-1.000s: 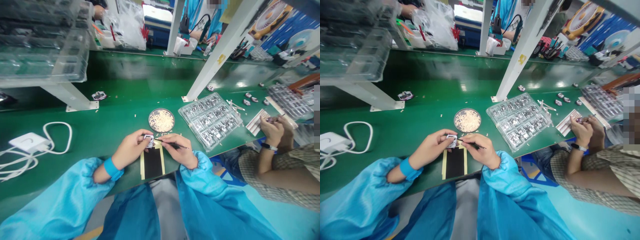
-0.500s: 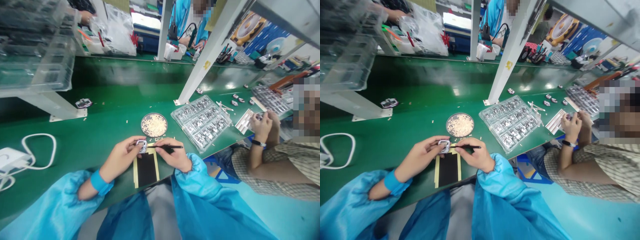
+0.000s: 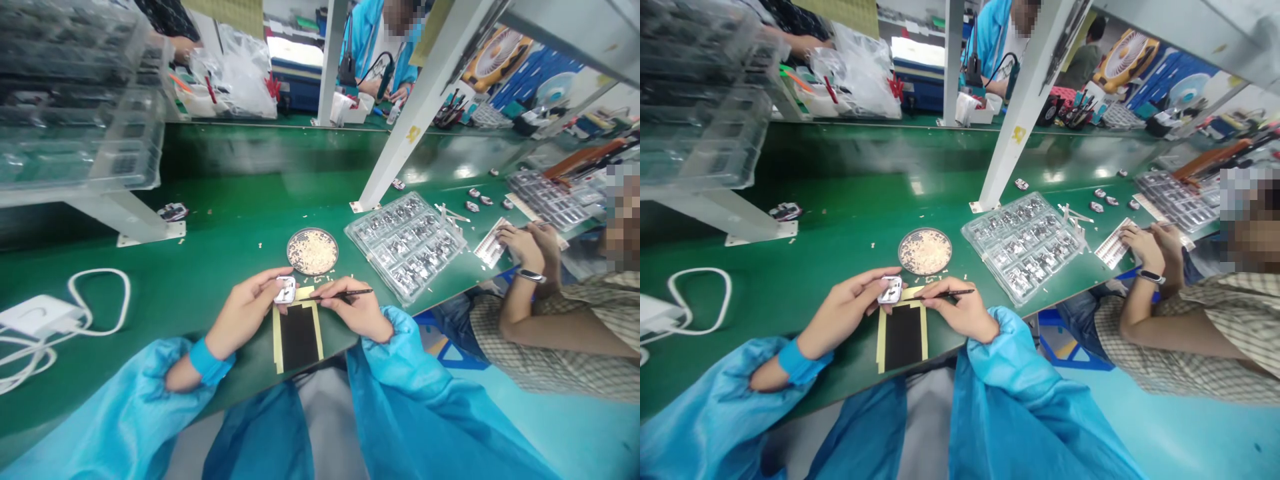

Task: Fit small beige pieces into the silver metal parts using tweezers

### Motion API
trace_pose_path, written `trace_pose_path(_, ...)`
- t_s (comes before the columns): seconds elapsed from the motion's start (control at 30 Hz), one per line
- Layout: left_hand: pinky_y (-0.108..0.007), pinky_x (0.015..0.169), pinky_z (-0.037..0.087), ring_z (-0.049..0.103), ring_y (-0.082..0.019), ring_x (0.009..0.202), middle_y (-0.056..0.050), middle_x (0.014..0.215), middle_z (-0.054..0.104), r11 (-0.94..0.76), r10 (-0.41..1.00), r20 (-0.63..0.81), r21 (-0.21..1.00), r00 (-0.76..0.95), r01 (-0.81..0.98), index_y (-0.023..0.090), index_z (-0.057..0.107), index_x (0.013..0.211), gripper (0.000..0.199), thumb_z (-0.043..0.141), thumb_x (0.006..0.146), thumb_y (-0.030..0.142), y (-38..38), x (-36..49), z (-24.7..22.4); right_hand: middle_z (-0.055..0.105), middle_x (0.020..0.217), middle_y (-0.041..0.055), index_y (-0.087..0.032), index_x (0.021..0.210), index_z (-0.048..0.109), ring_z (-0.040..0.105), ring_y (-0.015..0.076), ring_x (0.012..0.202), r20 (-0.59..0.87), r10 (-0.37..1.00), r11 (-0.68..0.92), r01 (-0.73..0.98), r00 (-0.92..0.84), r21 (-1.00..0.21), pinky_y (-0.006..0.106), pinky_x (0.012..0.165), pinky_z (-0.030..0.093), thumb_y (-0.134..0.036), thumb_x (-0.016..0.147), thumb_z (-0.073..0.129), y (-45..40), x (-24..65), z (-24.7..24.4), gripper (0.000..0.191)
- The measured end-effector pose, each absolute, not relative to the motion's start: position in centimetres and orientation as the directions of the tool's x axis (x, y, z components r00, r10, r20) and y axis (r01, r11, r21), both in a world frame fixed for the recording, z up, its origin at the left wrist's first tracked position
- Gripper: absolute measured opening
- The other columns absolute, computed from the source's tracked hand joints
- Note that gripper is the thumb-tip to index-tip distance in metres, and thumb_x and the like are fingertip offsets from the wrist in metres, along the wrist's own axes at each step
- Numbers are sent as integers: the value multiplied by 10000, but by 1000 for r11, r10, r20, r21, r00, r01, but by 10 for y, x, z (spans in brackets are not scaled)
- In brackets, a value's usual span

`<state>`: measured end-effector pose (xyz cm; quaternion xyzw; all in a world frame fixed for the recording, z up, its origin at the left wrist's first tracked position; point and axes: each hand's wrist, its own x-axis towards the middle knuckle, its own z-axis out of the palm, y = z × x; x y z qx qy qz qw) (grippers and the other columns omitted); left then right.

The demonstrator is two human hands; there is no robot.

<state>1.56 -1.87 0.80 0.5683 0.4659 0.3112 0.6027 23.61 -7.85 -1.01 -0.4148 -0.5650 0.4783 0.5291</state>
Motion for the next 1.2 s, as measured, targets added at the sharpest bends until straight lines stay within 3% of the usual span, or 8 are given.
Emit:
trace_pose_path(0.13,-262,515,419,592,-170,604,-82,909,746,206,911,-227,974,344,99,184,688,1213,518,700,840,544,-19,16,13,741,947,73,-210,878,590,718,224,913,215,976,214,-68,-10,-974,430,878,584,-493,976,569,-90,258,3,300)
trace_pose_path(0.23,-249,478,358,570,-159,607,-83,907,744,205,921,-223,975,318,91,186,699,1197,479,670,863,529,-20,16,16,691,849,60,-209,886,618,676,195,785,255,955,238,120,152,-964,381,786,564,-486,1054,363,-96,283,17,412)
trace_pose_path(0.37,-238,483,372,586,-156,612,-70,810,721,206,921,-220,975,320,79,173,688,1168,441,626,894,513,-21,15,14,626,778,32,-220,988,692,596,175,719,236,967,124,639,93,-759,322,705,484,-480,977,574,-97,294,20,286)
trace_pose_path(0.5,-230,537,491,708,-222,781,-87,1003,722,245,918,-229,969,324,-10,196,567,1134,551,830,721,447,-21,18,8,592,769,10,-206,935,650,558,162,676,144,983,-11,818,114,-575,298,642,432,-574,815,748,-93,281,7,400)
trace_pose_path(0.7,-228,519,533,694,-214,782,-85,974,700,208,934,-206,978,293,25,170,586,1180,638,851,688,478,-20,19,6,666,916,4,-207,929,655,597,151,785,83,996,28,781,30,-624,276,721,445,-371,811,802,-81,277,9,250)
trace_pose_path(0.83,-171,421,380,518,-84,497,-80,816,722,219,910,-270,958,315,187,130,708,1073,480,792,765,488,-21,17,11,664,915,2,-215,1019,683,595,146,795,34,999,25,776,-5,-631,259,701,435,-312,815,795,-77,282,15,252)
trace_pose_path(0.97,-171,392,288,519,-100,463,-65,682,701,282,878,-315,949,361,141,123,690,1041,446,749,810,500,-23,19,14,666,902,2,-197,907,670,567,133,740,-4,999,31,754,-44,-656,251,661,417,-306,789,806,-76,282,18,210)
trace_pose_path(1.2,-201,449,382,643,-167,602,-111,789,735,321,865,-289,947,410,-10,112,682,1136,449,611,918,499,-26,17,13,715,865,24,-176,1022,730,630,146,738,-9,1000,-15,277,23,-961,248,646,460,-372,806,779,-75,259,22,295)
